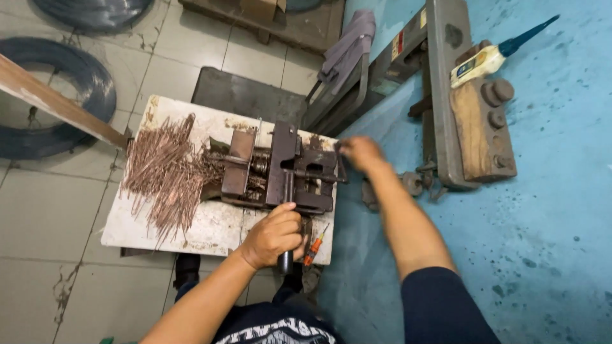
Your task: Operating a manual wire-processing machine to cut and bend metal wire segments.
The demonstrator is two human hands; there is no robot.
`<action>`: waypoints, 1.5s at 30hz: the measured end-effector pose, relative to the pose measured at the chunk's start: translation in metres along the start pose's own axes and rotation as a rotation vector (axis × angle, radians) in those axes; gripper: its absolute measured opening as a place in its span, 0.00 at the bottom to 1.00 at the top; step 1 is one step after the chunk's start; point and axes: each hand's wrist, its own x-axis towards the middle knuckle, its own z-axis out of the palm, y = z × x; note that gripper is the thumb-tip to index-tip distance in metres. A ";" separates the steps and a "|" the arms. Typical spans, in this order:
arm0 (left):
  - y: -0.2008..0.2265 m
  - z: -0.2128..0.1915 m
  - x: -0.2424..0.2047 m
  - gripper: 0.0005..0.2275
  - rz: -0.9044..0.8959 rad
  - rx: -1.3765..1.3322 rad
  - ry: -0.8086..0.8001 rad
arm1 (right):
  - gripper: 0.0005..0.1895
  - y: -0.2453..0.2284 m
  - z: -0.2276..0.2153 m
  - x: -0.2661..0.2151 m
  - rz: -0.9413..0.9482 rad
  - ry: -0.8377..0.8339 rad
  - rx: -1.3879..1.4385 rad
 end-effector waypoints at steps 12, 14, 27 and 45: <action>0.008 -0.004 0.007 0.13 -0.008 0.018 0.002 | 0.19 -0.116 -0.176 -0.240 -0.124 -0.648 0.253; 0.005 -0.005 0.004 0.13 -0.011 0.010 -0.024 | 0.16 -0.122 -0.224 -0.220 -0.058 -0.448 0.214; 0.003 -0.003 0.003 0.13 -0.006 0.033 -0.023 | 0.10 0.036 0.126 -0.006 -0.064 -0.373 -0.188; 0.007 -0.005 0.004 0.12 -0.036 0.046 -0.034 | 0.15 -0.045 -0.187 -0.071 -0.178 0.141 -0.141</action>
